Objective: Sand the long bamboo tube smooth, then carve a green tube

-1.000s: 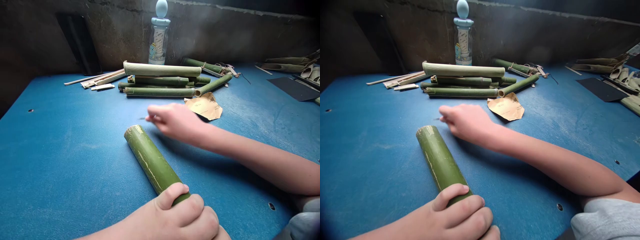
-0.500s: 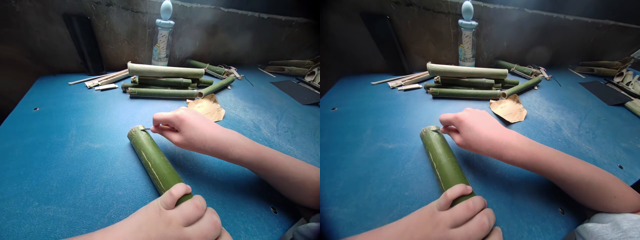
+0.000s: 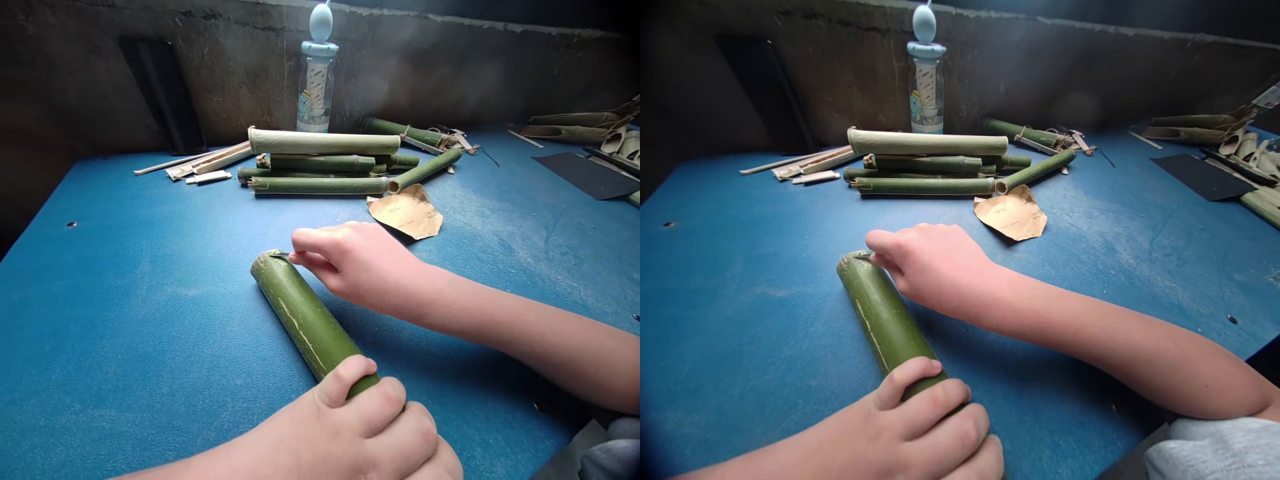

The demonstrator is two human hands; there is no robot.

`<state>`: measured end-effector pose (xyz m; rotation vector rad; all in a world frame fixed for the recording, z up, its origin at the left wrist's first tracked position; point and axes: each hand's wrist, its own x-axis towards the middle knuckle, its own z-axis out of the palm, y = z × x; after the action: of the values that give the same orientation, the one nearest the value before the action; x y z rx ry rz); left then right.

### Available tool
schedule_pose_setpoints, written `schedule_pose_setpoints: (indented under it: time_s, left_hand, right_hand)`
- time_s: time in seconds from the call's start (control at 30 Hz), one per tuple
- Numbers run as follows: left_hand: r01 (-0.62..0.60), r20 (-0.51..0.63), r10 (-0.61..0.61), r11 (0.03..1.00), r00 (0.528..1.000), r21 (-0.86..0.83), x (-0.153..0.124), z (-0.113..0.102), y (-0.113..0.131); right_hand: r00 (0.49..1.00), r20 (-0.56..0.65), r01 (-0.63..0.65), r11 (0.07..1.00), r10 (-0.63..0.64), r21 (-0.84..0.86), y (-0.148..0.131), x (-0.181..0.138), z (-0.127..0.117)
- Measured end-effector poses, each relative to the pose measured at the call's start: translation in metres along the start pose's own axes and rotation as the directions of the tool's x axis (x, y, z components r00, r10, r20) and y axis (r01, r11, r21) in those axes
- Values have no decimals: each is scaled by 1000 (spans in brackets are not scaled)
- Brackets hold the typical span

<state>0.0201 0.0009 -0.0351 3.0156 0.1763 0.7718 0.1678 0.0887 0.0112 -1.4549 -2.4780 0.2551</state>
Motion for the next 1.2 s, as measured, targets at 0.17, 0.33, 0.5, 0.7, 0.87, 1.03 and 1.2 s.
schedule_pose_setpoints:
  time_s: [0.17, 0.33, 0.5, 0.7, 0.87, 1.03, 1.2]
  left_hand:
    - [-16, 3, 16, 1000, 1000, 9, 1, -1, -1]
    - [-2, -41, 3, 1000, 999, 21, -1, 3, 0]
    - [4, -52, -3, 1000, 999, 19, -2, 6, 1]
    - [4, -9, -4, 1000, 1000, 1, 2, 0, 0]
    - [-6, -17, 6, 1000, 1000, 5, 2, 0, -1]
    - [-20, 22, 20, 1000, 1000, 11, 0, -4, -1]
    - [0, 10, 0, 1000, 1000, -13, 0, -6, -1]
  right_hand:
    - [999, -40, 0, 1000, -1, -8, 5, 11, 13]
    - [1000, -9, -29, 998, 29, 54, 10, 13, 3]
    - [999, 42, -11, 1000, 12, -21, 4, 1, -14]
    - [998, 55, -25, 1000, 26, -10, 3, 3, -11]
    - [1000, 14, -12, 999, 13, -40, 3, 6, -1]
    - [1000, 31, -2, 997, 4, -73, 11, 14, 10]
    - [999, -24, -43, 986, 48, 162, 21, 11, -12]
